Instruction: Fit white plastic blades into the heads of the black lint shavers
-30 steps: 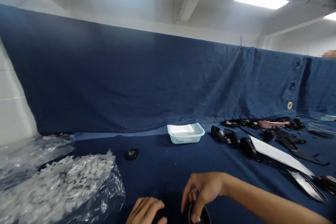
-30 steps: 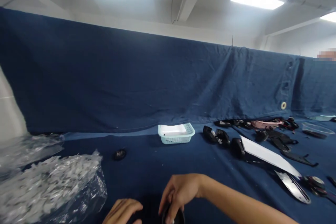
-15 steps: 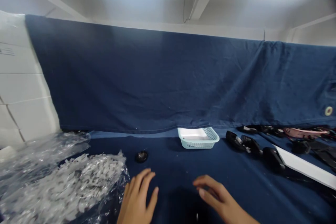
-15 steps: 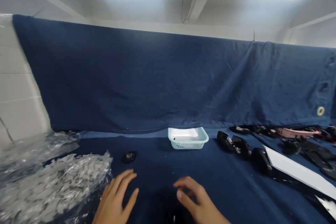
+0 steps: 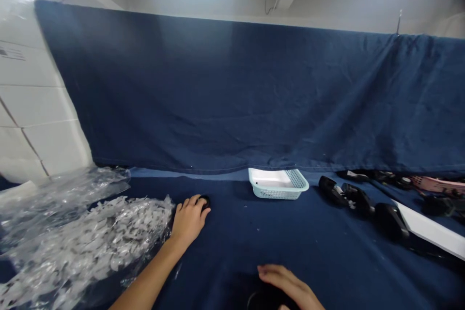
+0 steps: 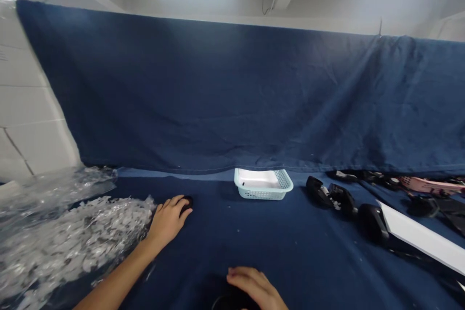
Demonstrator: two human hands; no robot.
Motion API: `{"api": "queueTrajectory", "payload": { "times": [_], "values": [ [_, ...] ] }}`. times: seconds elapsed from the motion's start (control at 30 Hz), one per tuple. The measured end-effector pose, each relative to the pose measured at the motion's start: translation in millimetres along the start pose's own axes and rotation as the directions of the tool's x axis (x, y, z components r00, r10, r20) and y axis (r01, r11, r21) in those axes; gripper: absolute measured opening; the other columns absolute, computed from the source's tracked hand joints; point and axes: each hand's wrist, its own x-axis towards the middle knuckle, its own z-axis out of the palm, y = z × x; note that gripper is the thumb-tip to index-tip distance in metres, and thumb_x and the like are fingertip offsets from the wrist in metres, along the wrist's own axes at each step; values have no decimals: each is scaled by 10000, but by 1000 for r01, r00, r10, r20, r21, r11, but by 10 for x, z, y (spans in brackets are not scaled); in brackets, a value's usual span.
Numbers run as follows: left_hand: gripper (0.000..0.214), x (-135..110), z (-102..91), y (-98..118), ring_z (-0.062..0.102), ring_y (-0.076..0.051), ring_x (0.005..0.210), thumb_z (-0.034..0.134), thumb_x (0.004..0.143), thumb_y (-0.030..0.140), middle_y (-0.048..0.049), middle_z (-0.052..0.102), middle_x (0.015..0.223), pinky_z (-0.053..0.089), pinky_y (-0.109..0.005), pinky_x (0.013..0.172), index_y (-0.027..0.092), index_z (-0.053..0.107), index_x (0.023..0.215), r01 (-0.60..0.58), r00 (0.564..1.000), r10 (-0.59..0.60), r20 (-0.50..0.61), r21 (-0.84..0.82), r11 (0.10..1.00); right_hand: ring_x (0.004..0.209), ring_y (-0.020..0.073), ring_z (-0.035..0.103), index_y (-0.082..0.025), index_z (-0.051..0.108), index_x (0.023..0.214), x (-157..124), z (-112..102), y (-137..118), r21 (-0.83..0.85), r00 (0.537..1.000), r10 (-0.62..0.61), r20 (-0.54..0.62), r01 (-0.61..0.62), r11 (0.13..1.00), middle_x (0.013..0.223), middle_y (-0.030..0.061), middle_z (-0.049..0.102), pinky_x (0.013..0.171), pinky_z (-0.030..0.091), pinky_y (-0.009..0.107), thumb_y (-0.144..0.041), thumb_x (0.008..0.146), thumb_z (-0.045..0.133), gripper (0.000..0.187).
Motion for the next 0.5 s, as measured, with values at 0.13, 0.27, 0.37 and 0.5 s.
{"api": "queueTrajectory", "payload": {
  "times": [0.13, 0.27, 0.37, 0.5],
  "values": [
    [475, -439, -206, 400, 467, -205, 1246, 559, 889, 336, -72, 485, 1346, 374, -322, 1070, 234, 430, 1335, -149, 989, 147, -18, -145, 978, 1151, 352, 620, -354, 457, 1408, -11, -26, -14, 77, 992, -10, 126, 1, 997, 1276, 127, 659, 969, 479, 522, -726, 773, 527, 739],
    [588, -902, -424, 840, 518, -187, 1159, 619, 813, 211, -62, 439, 1292, 443, -303, 1005, 287, 371, 1341, -204, 975, 218, -46, -573, 794, 1138, 388, 615, -291, 574, 1331, -30, 5, -71, -33, 989, 144, 38, -142, 989, 1215, 145, 690, 971, 481, 526, -587, 644, 764, 772],
    [494, -1074, -466, 985, 545, -194, 1115, 620, 772, 135, -66, 435, 1254, 474, -321, 959, 271, 430, 1207, -173, 983, 163, -89, -754, 634, 1157, 370, 606, -260, 593, 1305, -42, 14, -139, -70, 967, 227, -113, -236, 969, 1250, 140, 666, 985, 485, 494, -437, 627, 822, 737],
    [311, -1069, -383, 893, 512, -228, 1177, 630, 742, 96, -67, 491, 1199, 408, -386, 1023, 229, 441, 950, -126, 992, 102, -79, -760, 637, 1203, 315, 584, -255, 552, 1321, -39, 5, -178, -16, 955, 240, -175, -247, 969, 1308, 116, 626, 1033, 456, 456, -405, 729, 754, 644]
  ]
}}
